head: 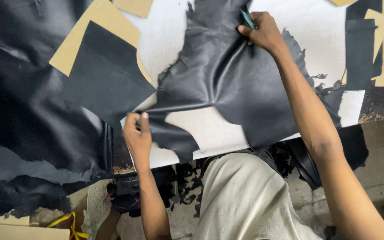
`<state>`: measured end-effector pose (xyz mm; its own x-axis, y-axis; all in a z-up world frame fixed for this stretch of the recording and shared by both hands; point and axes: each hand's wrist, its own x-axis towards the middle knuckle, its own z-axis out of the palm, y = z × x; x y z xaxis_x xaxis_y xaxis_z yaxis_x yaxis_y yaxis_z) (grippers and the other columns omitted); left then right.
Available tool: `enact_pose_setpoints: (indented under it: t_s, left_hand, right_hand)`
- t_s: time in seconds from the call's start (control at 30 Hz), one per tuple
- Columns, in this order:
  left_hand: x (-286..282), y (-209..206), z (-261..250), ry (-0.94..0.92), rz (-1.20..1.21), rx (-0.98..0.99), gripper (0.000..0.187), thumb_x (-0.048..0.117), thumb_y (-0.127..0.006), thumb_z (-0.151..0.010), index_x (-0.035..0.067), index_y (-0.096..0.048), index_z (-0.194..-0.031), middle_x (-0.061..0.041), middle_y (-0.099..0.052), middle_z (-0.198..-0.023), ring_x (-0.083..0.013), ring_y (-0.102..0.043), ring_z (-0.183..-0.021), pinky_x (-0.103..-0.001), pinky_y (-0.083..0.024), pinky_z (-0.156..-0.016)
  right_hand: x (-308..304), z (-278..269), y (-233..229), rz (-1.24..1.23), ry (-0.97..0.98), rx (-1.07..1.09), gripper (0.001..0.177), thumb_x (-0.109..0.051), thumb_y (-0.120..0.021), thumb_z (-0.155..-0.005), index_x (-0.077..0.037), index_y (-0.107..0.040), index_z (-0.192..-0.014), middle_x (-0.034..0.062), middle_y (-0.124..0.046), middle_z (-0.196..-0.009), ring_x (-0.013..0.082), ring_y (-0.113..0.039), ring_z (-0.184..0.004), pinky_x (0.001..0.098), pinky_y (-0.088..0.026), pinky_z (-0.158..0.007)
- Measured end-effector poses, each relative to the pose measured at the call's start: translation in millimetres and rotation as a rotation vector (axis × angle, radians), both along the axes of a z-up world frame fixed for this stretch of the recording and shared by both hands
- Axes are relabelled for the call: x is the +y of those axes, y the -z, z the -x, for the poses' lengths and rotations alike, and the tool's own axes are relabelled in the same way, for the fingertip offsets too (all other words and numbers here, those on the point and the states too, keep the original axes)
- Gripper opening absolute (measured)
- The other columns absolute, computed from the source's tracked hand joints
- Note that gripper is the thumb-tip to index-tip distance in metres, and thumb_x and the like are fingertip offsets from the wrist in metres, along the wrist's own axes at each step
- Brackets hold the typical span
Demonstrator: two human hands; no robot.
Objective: The person places a cardboard pattern on a large sheet of black fabric, traces the outline with a pen, and cuts the fabric along the traced line. The person repeats this process with different pattern pieces, smoothing the fabric and adjusting the pattern before each cut.
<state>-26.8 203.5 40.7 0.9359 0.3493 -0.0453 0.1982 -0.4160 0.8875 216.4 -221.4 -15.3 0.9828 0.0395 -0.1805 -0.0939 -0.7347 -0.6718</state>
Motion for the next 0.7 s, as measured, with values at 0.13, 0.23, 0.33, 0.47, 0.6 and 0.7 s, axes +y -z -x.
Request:
enact_pose_setpoints:
  t_s: [0.13, 0.23, 0.33, 0.47, 0.6, 0.7]
  left_hand:
    - [17, -8, -20, -0.120, -0.092, -0.011, 0.023, 0.009, -0.071, -0.098, 0.000, -0.052, -0.089, -0.006, -0.048, -0.068, -0.0176, -0.042, -0.057, -0.039, -0.038, -0.057]
    - [9, -12, -20, -0.145, -0.258, 0.147, 0.018, 0.010, -0.071, -0.103, 0.000, -0.056, -0.103, -0.014, -0.056, -0.076, -0.0238, -0.053, -0.067, -0.041, -0.042, -0.072]
    - [-15, -10, -3, -0.162, -0.434, -0.176, 0.038, -0.004, -0.070, -0.089, -0.004, -0.055, -0.123, -0.022, -0.054, -0.118, -0.0308, -0.059, -0.103, -0.042, -0.048, -0.085]
    - [-53, 12, 45, -0.248, -0.496, -0.261, 0.046, -0.007, -0.065, -0.092, -0.005, -0.048, -0.135, -0.027, -0.036, -0.140, -0.0345, -0.049, -0.125, -0.042, -0.047, -0.102]
    - [-101, 44, 92, -0.082, -0.056, 0.032, 0.022, -0.001, -0.066, -0.097, 0.002, -0.062, -0.119, -0.009, -0.066, -0.111, -0.0187, -0.063, -0.098, -0.035, -0.052, -0.087]
    - [-147, 61, 114, 0.016, 0.161, 0.143, 0.019, 0.003, -0.065, -0.094, 0.002, -0.067, -0.113, -0.007, -0.072, -0.098, -0.0185, -0.064, -0.083, -0.033, -0.052, -0.077]
  right_hand:
    - [42, -12, -18, -0.504, -0.025, -0.118, 0.012, -0.006, -0.067, -0.105, 0.005, -0.064, -0.106, 0.0105, -0.069, -0.101, 0.0176, -0.069, -0.079, 0.0326, -0.056, -0.071]
    - [46, -16, -21, -0.603, -0.085, -0.403, 0.016, -0.006, -0.059, -0.113, 0.005, -0.059, -0.125, 0.0127, -0.066, -0.114, 0.0181, -0.074, -0.097, 0.0309, -0.056, -0.078]
    - [3, 5, -14, -0.412, -0.163, -0.669, 0.023, -0.011, -0.051, -0.123, 0.008, -0.063, -0.129, 0.0191, -0.069, -0.120, 0.0235, -0.073, -0.102, 0.0367, -0.062, -0.088]
    - [-94, 94, 1, -0.273, 0.200, -0.452, 0.037, -0.025, -0.043, -0.120, 0.004, -0.064, -0.127, 0.0164, -0.071, -0.105, 0.0195, -0.072, -0.088, 0.0327, -0.059, -0.074]
    - [-186, 214, 9, 0.056, 0.516, -0.378, 0.039, -0.030, -0.060, -0.120, 0.004, -0.065, -0.102, 0.0115, -0.067, -0.085, 0.0198, -0.061, -0.075, 0.0364, -0.048, -0.068]
    - [-223, 283, 25, 0.314, 0.567, -0.290, 0.041, -0.029, -0.087, -0.098, 0.004, -0.064, -0.099, 0.0137, -0.065, -0.086, 0.0241, -0.060, -0.075, 0.0400, -0.050, -0.069]
